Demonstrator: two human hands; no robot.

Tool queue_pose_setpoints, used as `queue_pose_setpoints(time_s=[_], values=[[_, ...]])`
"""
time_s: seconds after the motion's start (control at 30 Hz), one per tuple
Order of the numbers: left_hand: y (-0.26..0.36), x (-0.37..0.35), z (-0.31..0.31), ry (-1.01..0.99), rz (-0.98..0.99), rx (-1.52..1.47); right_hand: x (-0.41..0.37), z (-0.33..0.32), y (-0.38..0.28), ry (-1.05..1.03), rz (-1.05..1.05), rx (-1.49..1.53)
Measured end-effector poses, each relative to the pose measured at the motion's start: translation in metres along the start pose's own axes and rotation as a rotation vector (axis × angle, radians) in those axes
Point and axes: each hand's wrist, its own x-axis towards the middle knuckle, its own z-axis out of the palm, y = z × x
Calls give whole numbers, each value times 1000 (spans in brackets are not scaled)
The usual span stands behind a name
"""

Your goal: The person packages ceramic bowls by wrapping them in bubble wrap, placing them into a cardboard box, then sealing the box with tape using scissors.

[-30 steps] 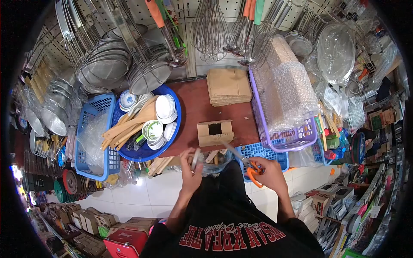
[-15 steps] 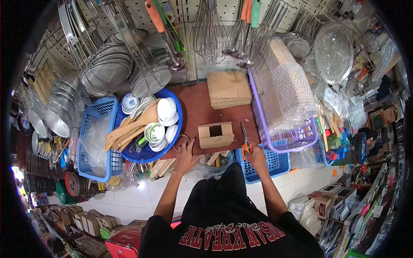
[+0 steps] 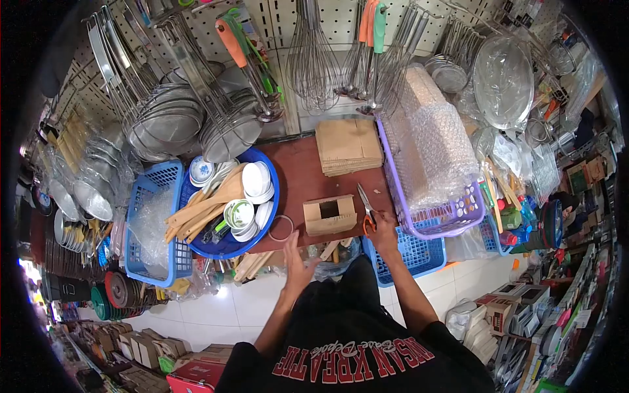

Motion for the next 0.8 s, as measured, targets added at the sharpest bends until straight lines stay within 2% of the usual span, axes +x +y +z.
queue_pose_setpoints(time_s=[0.03, 0.13, 0.17, 0.23, 0.37, 0.47, 0.67, 0.8], values=[[16, 2, -2, 1, 9, -60, -5, -12, -14, 46, -17, 32], [42, 5, 6, 60, -6, -383, -21, -34, -34, -113, -67, 373], [49, 6, 7, 45, -7, -409, -28, -47, -42, -190, -40, 493], [70, 12, 2, 12, 63, -401, -44, -79, -66, -345, 22, 731], [99, 23, -4, -49, 171, -431, -66, -102, -80, -476, 44, 1091], [108, 28, -7, -77, 225, -359, -70, -113, -85, -456, -18, 1270], [111, 30, -10, -89, 285, -281, -64, -121, -89, -424, -134, 1175], [106, 27, -10, -110, 257, -254, -58, -117, -86, -412, -180, 1104]])
